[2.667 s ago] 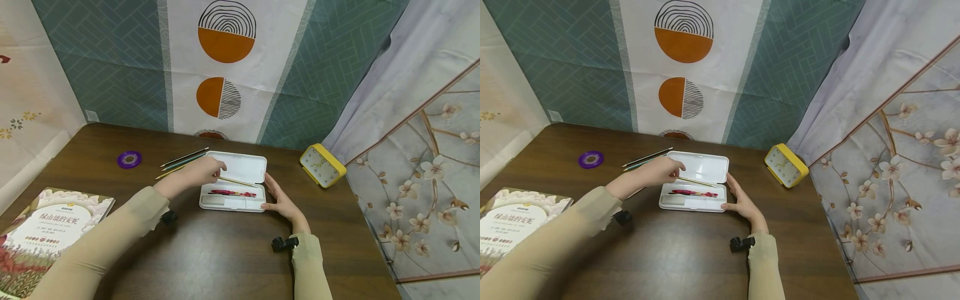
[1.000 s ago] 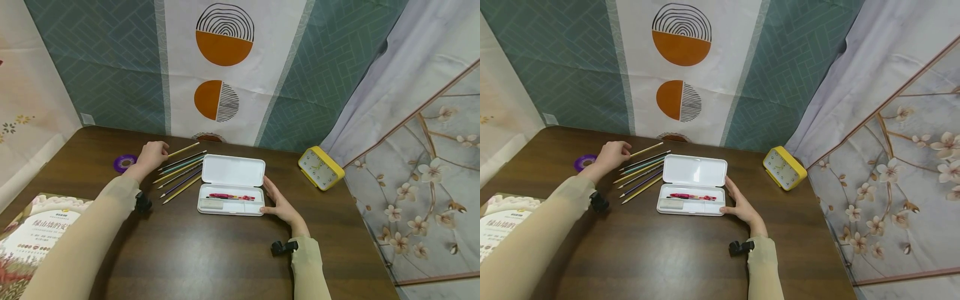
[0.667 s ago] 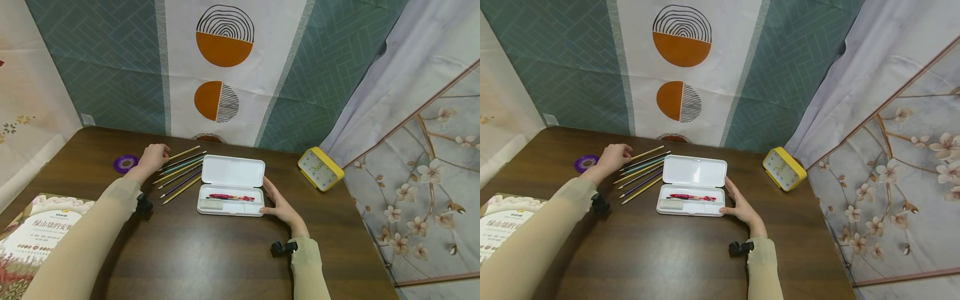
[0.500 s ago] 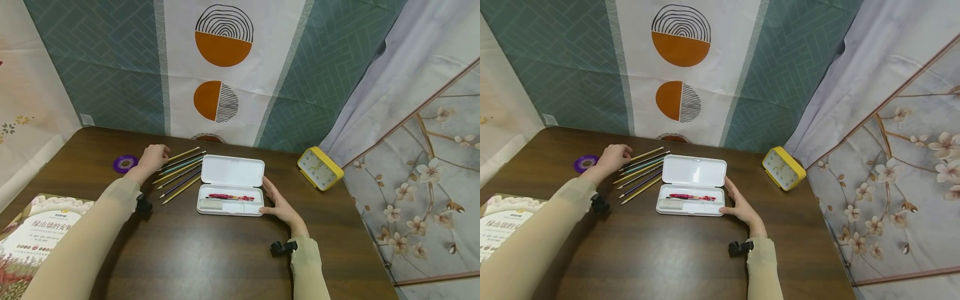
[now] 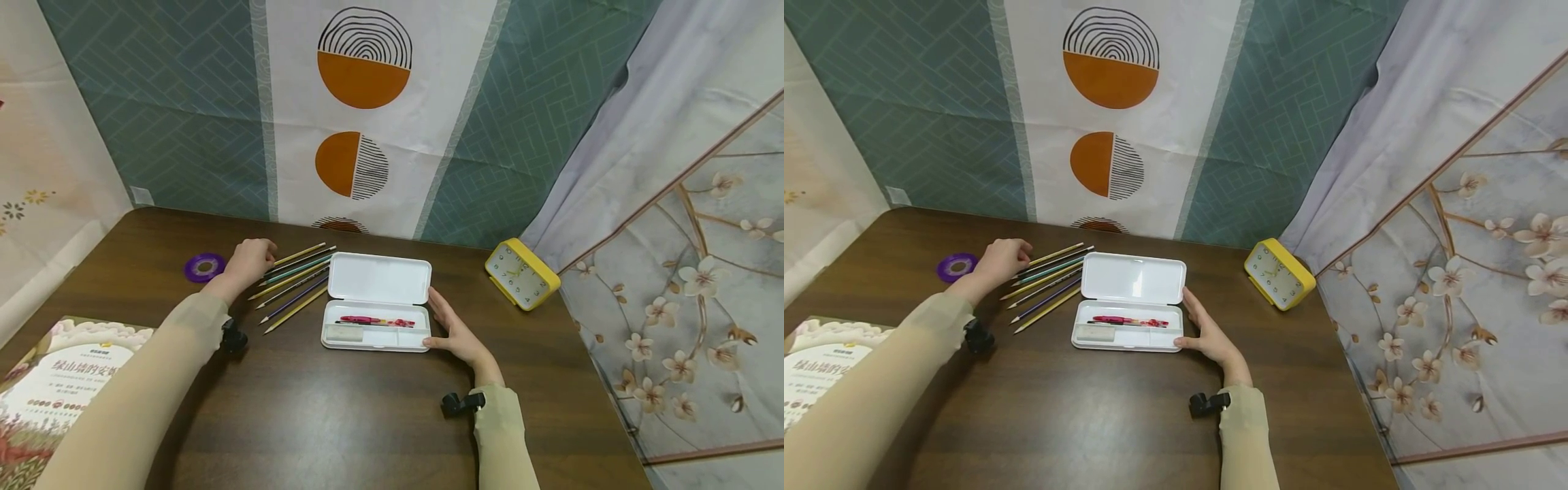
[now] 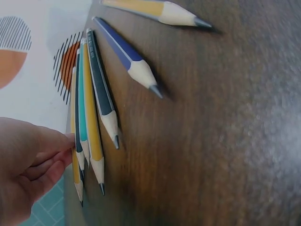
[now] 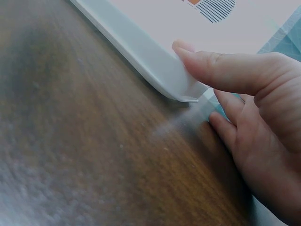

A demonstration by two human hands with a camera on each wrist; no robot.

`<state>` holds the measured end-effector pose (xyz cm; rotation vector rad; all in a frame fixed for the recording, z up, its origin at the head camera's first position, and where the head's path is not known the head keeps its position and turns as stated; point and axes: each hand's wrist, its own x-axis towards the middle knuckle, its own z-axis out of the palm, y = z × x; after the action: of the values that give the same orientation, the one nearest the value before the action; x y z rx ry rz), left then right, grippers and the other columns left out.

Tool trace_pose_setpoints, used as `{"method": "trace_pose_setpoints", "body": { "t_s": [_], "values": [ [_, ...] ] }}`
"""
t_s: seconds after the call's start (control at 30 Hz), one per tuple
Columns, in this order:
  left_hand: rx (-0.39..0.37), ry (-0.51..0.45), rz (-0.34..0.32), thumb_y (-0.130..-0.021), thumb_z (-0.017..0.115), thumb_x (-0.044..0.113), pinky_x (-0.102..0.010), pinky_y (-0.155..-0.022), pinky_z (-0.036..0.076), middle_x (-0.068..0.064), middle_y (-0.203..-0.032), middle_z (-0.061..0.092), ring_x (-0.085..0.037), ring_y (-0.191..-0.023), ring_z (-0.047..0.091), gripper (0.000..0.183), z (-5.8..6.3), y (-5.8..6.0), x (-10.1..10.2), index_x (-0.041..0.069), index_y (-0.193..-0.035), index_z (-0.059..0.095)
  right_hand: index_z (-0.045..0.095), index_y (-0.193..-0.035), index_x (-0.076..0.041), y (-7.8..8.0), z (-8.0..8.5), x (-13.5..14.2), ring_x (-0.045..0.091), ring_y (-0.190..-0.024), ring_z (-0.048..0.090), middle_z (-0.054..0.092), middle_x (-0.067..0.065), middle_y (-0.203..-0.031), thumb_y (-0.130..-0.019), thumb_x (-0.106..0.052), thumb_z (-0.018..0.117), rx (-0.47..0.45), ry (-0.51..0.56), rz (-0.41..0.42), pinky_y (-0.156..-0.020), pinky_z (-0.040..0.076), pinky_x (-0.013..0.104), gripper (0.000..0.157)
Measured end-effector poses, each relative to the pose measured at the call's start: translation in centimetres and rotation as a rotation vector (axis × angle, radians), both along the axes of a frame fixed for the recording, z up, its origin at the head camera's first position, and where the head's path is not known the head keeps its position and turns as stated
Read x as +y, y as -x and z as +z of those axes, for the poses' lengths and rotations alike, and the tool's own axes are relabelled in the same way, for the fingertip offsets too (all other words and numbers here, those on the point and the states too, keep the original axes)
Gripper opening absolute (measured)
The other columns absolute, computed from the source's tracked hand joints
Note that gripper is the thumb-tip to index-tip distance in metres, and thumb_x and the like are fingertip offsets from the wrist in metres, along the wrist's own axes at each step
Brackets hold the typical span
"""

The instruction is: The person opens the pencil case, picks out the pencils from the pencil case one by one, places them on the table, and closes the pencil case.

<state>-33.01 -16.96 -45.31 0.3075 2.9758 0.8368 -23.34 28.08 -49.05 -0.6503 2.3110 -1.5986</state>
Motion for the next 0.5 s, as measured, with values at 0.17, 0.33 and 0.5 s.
{"method": "trace_pose_setpoints", "body": {
  "t_s": [0.17,0.33,0.5],
  "values": [
    [0.021,-0.001,0.005,-0.093,0.057,-0.001,-0.055,-0.087,0.053,-0.030,-0.106,0.066,-0.043,-0.096,0.064,0.034,0.2,-0.2,0.0,-0.014,-0.124,0.055,0.007,-0.158,-0.015,0.1,-0.1,0.0,0.027,-0.153,0.006,0.005,0.006,-0.166,-0.079,0.001,0.076,-0.001,-0.001,-0.003,-0.120,0.010,0.058,0.106],
    [0.047,-0.039,-0.022,-0.093,0.062,0.005,-0.054,-0.090,0.052,-0.029,-0.112,0.066,-0.043,-0.101,0.064,0.038,0.8,-0.4,0.8,-0.010,-0.128,0.055,0.007,-0.158,-0.015,0.2,-0.1,0.0,0.027,-0.153,0.006,0.006,0.006,-0.166,-0.079,0.002,0.075,-0.007,-0.006,-0.005,-0.120,0.010,0.058,0.106],
    [0.012,-0.098,-0.112,-0.094,0.065,0.013,-0.054,-0.096,0.049,-0.027,-0.126,0.062,-0.042,-0.113,0.061,0.047,1.8,-0.3,2.7,-0.004,-0.135,0.052,0.005,-0.158,-0.013,0.1,-0.2,0.0,0.032,-0.152,0.005,0.004,0.010,-0.166,-0.079,0.005,0.074,-0.009,0.000,-0.004,-0.118,0.009,0.062,0.107]
  ]
}}
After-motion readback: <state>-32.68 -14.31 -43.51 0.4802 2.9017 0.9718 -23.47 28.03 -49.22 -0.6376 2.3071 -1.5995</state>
